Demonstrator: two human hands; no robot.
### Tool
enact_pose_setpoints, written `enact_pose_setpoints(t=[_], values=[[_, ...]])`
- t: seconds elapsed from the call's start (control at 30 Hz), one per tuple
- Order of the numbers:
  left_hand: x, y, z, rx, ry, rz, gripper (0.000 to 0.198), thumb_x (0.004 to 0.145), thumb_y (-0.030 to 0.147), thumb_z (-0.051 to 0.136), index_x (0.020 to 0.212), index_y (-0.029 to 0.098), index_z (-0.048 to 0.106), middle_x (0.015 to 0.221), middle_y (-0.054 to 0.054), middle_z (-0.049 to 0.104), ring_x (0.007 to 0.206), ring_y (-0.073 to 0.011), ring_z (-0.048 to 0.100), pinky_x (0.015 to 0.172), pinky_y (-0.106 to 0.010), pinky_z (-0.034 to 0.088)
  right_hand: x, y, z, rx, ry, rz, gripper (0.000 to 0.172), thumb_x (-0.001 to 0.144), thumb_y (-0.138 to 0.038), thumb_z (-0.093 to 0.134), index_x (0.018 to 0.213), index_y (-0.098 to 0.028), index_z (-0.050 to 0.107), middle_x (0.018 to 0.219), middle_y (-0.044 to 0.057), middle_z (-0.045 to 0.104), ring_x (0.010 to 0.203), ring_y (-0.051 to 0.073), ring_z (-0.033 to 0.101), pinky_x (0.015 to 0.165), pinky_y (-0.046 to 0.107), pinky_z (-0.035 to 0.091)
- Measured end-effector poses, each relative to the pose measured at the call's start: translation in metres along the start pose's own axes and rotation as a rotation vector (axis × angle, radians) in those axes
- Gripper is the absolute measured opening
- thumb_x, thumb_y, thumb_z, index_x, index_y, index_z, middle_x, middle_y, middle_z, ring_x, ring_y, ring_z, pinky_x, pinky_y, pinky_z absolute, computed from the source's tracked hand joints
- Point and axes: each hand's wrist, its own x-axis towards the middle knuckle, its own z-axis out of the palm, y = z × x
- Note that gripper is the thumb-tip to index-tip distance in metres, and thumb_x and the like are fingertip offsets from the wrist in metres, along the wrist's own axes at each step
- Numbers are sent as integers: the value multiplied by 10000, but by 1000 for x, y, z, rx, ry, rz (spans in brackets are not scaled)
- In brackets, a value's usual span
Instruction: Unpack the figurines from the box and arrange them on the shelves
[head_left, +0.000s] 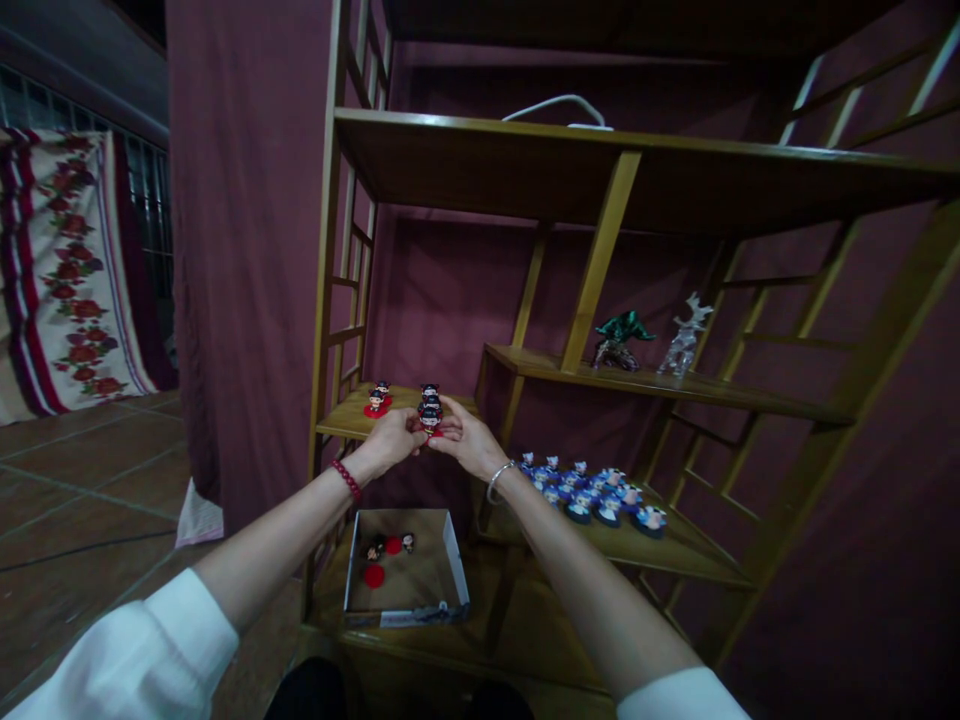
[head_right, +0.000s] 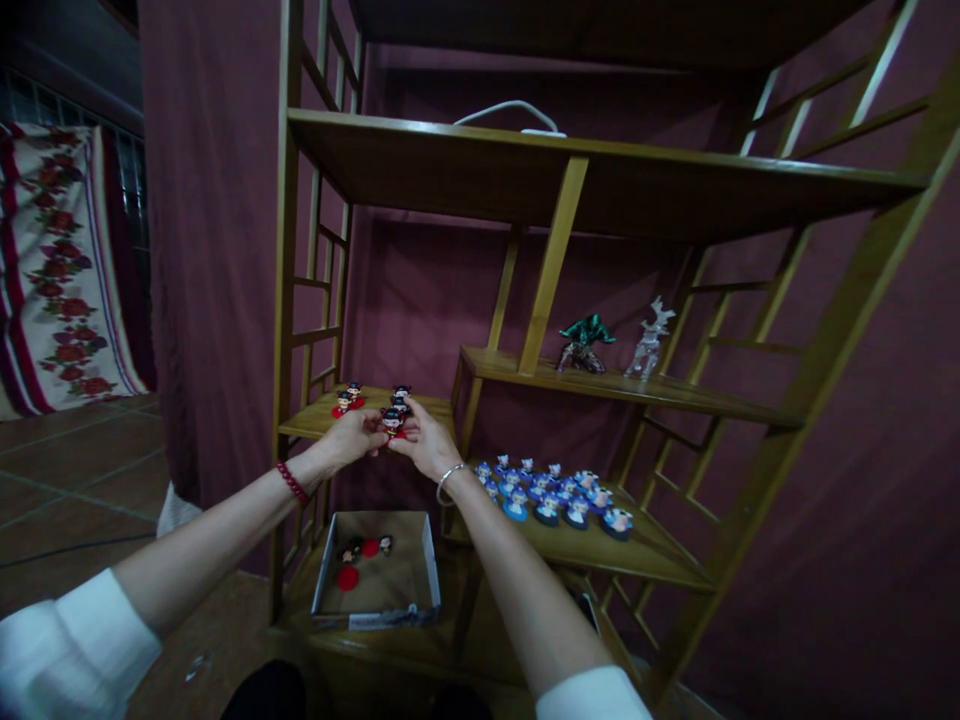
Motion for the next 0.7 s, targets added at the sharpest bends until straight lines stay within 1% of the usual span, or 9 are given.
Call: enact_pose_setpoints(t=[0.2,0.4,0.57,0.7], values=[[5,-8,-4,138,-20,30,171,615,181,605,777,128,608,589,25,583,405,-47,450,434,-163,352,2,3,-2,-69,0,-8,728,584,-142,665,1241,-206,357,864,20,606,769,123,597,809,337,459],[9,-11,-3,119,-19,55,190,611,173,609,796,131,612,618,15,600,420,-50,462,432,-159,361,1,1,-3,-82,3,-14,752,582,-138,661,1257,-212,338,825,2,606,751,124,601,781,324,474],[11,-2,3,61,0,47,187,617,139,603,803,125,617,608,10,602,458,-57,482,443,-151,367,-2,-2,-6,-54,39,-47,711,597,-165,657,1241,-203,357,860,16,623,807,128,600,818,320,466],[12,9,11,-17,-4,5,202,650,76,552,839,116,611,586,11,594,469,-52,482,437,-140,362,-5,-1,-11,-94,123,-33,670,609,-193,655,1221,-190,381,868,28,638,818,138,604,840,339,457]])
